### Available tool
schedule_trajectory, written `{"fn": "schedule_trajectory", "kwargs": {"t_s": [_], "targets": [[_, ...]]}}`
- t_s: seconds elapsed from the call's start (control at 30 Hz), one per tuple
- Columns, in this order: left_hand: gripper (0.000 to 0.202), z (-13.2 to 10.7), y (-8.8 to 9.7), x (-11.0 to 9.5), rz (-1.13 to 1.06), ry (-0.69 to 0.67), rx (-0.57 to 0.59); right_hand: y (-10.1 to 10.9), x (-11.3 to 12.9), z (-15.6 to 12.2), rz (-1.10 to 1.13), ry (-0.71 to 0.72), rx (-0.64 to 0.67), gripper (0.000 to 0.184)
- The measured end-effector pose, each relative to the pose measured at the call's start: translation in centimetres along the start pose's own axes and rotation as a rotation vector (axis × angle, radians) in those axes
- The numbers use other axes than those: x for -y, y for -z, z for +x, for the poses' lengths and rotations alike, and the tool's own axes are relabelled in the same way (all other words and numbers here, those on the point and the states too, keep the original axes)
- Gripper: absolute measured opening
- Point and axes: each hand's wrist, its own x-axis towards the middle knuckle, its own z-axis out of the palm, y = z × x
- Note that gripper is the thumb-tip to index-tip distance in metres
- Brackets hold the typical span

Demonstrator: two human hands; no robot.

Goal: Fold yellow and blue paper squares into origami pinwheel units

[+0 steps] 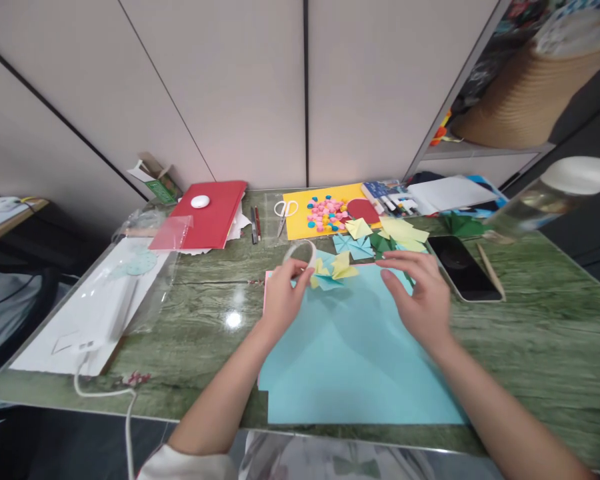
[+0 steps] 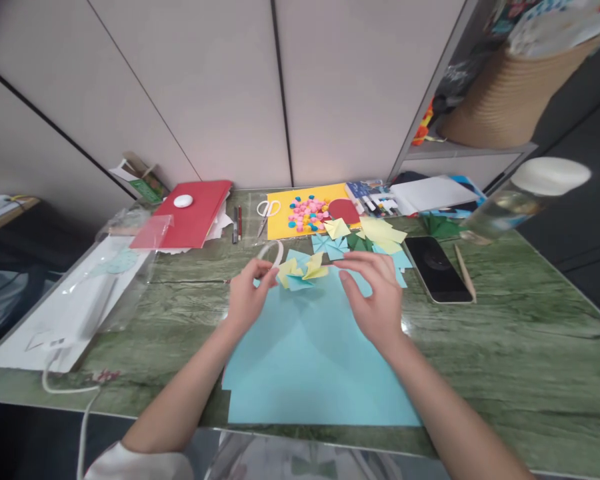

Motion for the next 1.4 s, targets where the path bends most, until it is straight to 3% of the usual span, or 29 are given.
{"fn": "schedule_trajectory", "kwargs": {"t_s": [0.1, 0.23, 0.43, 0.57, 0.73, 0.83, 0.93, 1.07, 1.17, 1.4], "targets": [[0.015, -1.7, -0.5, -2.2, -0.307, 0.068, 0.103, -0.4, 1.3, -0.9, 0.067, 0.051, 0.167, 0.026], [0.01, -3.1, -1.1, -3.6, -0.391, 0.037, 0.198, -1.1, 1.9, -1.9, 0.117, 0.078, 0.319, 0.039], [0.01, -3.2, -1.4, -3.3, -0.382, 0.058, 0.119, -1.4, 1.9, -2.2, 0.149, 0.137, 0.293, 0.04], [0.011, -3.2, -1.5, -3.0, -0.28, 0.009, 0.055, -1.2, 2.2, -1.9, 0.262, -0.006, 0.341, 0.03], [0.01, -3.2, -1.6, -2.9, -0.15, -0.166, -0.015, -1.1, 2.1, -1.7, 0.237, -0.03, 0.254, 0.018], [0.013, -3.3, -1.6, -2.9, -0.07, -0.26, -0.036, -1.1, 1.9, -1.8, 0.093, 0.0, 0.163, 0.029], [0.014, -3.3, -1.6, -2.7, -0.01, -0.321, -0.038, -1.2, 1.8, -1.8, -0.025, 0.105, 0.159, 0.038], [0.014, -3.3, -1.9, -2.4, 0.032, -0.36, -0.037, -1.3, 1.7, -1.8, -0.178, 0.251, 0.086, 0.022], [0.014, -3.4, -2.0, -2.2, 0.054, -0.386, -0.038, -1.4, 1.8, -1.9, -0.222, 0.265, 0.007, 0.016], [0.012, -3.5, -2.0, -1.7, 0.176, -0.544, -0.109, -1.7, 1.8, -2.2, -0.256, 0.269, 0.007, 0.011]]}}
